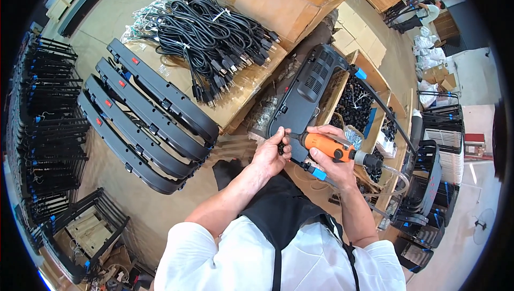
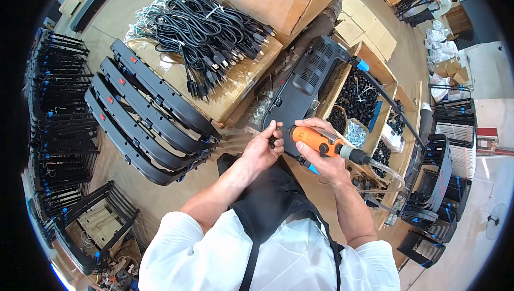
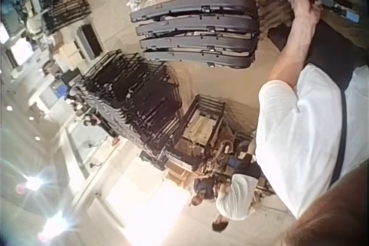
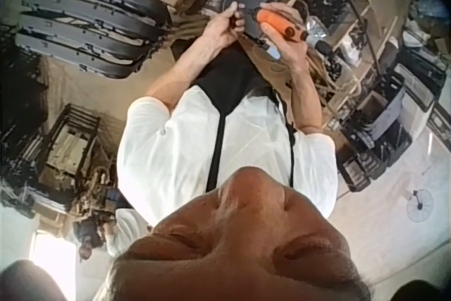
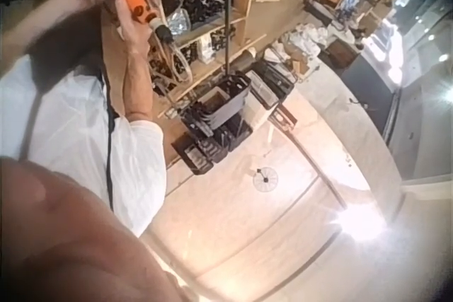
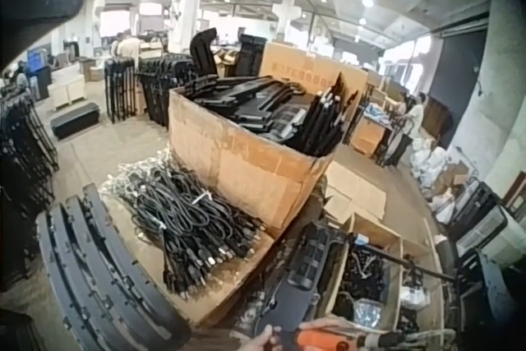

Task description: Assembling the frame and components of a treadmill using an electric screwdriver and pliers.

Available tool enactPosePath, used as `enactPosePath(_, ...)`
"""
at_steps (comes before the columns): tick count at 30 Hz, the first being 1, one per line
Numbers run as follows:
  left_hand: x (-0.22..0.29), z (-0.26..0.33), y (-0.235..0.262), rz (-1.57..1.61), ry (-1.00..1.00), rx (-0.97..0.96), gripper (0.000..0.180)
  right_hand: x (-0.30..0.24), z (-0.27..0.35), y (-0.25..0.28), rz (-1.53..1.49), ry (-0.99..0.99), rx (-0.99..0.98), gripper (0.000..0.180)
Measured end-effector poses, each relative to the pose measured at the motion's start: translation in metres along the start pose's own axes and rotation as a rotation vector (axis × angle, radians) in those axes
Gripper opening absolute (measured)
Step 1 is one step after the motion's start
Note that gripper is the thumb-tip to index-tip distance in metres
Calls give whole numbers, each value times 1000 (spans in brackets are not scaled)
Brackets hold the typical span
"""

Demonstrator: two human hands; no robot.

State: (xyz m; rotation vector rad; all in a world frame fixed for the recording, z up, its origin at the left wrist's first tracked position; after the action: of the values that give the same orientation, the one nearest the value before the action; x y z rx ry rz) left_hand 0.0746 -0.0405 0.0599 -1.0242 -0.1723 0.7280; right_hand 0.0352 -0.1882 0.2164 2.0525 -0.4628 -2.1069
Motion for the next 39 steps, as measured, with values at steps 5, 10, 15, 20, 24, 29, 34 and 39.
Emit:
enactPosePath(5, -4, -5, -5, -91, -103, 78, 32, 5, -16, -11, 23, -12, 12, 49)
enactPosePath(10, -15, 12, -5, -254, -72, 116, 29, 11, -37, -23, 107, -16, 16, 48)
enactPosePath(15, -17, 22, 18, -421, 26, -36, 23, 19, -52, -37, 89, -41, 1, 48)
enactPosePath(20, -12, 34, 11, -455, -69, 6, 24, 16, -63, -43, 186, -34, -47, 44)
enactPosePath(24, 0, 40, 10, -469, -71, -37, 23, 20, -71, -48, 305, -13, -131, 37)
enactPosePath(29, 8, 42, 20, -457, -99, -71, 22, 17, -73, -51, 310, -3, -138, 36)
enactPosePath(34, 17, 47, 33, -490, -117, -52, 23, 20, -72, -51, 300, 19, -133, 37)
enactPosePath(39, 18, 56, 30, -371, -168, 50, 25, 18, -71, -52, 331, 15, -137, 36)
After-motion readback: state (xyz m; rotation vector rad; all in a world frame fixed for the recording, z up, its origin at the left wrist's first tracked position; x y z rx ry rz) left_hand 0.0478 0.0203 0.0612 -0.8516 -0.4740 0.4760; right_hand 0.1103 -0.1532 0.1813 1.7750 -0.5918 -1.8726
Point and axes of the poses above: each hand's wrist, its own z-axis away from the middle knuckle, its own y-axis out of the back of the hand, x = y × z, the point moved 3 cm from there along -z, towards the middle knuckle, and after that the axes turned 9 degrees about z, right-handed, at the moved point
